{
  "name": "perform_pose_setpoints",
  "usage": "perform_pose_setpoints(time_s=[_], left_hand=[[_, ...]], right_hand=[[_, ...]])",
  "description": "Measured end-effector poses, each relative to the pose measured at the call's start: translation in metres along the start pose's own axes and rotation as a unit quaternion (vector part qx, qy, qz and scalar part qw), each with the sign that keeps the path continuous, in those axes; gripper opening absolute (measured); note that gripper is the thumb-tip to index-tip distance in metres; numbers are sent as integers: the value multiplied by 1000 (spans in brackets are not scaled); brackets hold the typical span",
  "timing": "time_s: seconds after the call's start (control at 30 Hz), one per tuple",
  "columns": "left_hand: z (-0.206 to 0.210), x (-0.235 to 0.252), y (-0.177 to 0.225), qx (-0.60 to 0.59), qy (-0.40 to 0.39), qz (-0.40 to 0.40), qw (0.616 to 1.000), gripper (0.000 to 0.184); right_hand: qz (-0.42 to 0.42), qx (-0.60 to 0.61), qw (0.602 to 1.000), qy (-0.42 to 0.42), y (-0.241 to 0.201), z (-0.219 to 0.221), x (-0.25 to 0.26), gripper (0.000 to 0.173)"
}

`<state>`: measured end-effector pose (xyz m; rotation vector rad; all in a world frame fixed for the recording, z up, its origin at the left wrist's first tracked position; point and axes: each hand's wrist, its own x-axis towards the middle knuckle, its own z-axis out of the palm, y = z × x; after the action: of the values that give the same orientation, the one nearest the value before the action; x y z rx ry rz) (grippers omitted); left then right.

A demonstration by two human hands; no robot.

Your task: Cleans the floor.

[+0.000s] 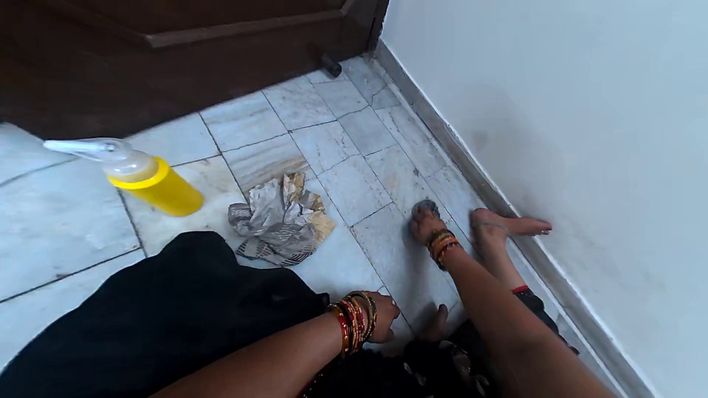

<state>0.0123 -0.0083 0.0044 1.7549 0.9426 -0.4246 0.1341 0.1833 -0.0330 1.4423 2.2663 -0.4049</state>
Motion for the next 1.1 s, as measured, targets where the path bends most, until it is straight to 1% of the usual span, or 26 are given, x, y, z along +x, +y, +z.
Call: perform_pose_setpoints(time_s=[0.1,0.27,0.4,0.5,0.63,0.8,0.87,0.97,1.03,1.1], left_hand=[[-2,2,-2,-14,-7,-1,1000,52],[-4,2,-4,-34,-22,7,999,51],[-5,5,-6,-50,-35,22,998,51],[-6,5,-7,-52,-32,24,998,52],[-3,6,-9,-49,-27,28,998,52],[-1,10,-12,-49,-10,28,998,55],[0,10,-12,-39,-1,24,999,55],[3,7,-8,-22,5,14,1000,55],[4,4,-6,-9,7,8,1000,56],[5,2,-4,2,5,2,1000,56]], right_hand=[[25,-4,1000,7,-8,-29,50,47],[26,-8,999,46,-4,-59,117,44],[60,-22,997,44,-13,-77,133,45],[57,-37,996,48,-13,-77,132,46],[47,-21,998,35,-14,-60,104,51],[42,-6,999,-4,-25,-39,36,49],[30,-8,1000,-5,-27,-23,11,51],[12,-11,1000,26,-25,17,-29,56],[22,-4,999,43,-26,39,-55,56],[65,3,998,20,-29,47,-78,56]])
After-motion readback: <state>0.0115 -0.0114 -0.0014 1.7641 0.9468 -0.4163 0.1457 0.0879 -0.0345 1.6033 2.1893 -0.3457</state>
